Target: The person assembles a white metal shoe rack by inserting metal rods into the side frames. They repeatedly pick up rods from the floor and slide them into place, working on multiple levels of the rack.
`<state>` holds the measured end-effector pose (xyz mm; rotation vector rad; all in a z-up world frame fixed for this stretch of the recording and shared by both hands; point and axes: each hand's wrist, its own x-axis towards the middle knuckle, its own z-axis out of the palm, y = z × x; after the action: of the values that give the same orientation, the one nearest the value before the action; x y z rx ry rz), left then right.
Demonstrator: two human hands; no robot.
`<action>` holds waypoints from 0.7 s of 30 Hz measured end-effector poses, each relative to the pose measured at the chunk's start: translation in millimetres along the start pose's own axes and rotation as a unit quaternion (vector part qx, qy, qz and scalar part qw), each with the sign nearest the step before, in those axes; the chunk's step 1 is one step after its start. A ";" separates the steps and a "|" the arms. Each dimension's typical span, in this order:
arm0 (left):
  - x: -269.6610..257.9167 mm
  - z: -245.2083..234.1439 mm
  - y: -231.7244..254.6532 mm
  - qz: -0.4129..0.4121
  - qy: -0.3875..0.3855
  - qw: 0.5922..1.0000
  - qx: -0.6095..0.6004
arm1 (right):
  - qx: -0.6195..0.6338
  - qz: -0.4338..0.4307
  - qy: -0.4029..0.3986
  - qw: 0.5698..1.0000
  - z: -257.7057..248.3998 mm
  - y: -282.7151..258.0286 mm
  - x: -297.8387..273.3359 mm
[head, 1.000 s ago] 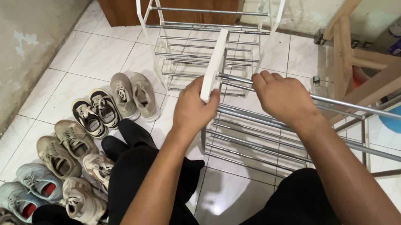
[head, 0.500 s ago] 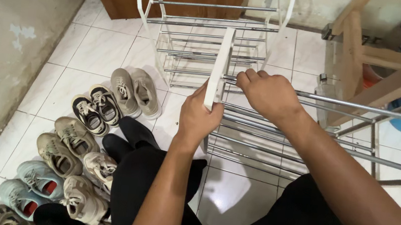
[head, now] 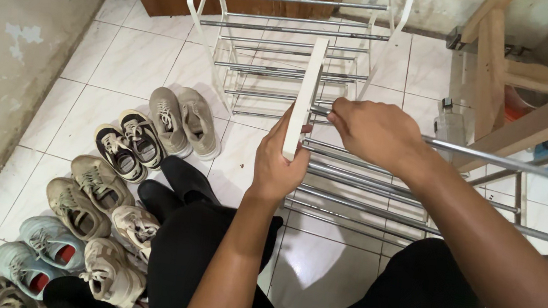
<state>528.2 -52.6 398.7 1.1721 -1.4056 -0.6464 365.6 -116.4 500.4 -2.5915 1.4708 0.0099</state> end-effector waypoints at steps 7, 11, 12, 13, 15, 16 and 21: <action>-1.9 -0.5 0.8 0.010 0.014 0.999 0.042 | 0.162 0.000 -0.064 0.985 12.6 9.9 19.3; 0.2 -3.1 -2.5 0.020 0.016 0.998 0.058 | 0.034 -0.021 -0.001 0.999 16.9 8.5 10.8; 0.0 -3.3 -2.9 0.028 0.018 0.998 0.060 | -0.021 -0.023 0.002 1.000 19.5 7.4 6.7; -0.1 -3.5 -3.3 0.022 0.013 0.998 0.061 | -0.075 -0.025 0.005 0.997 22.0 7.6 5.1; -0.6 -5.1 -3.6 0.008 0.003 0.998 0.065 | -0.118 -0.118 0.097 0.981 24.8 13.8 4.9; -1.2 -6.8 -3.6 0.015 0.002 0.999 0.050 | -0.137 -0.164 0.143 0.966 26.5 15.5 5.8; 1.5 -8.9 -5.6 -0.033 -0.009 0.999 0.022 | -0.115 -0.054 -0.011 0.992 18.4 15.0 15.0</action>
<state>538.5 -53.9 396.2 1.2542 -1.4066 -0.6764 361.9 -134.1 478.9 -2.8386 1.3948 0.2062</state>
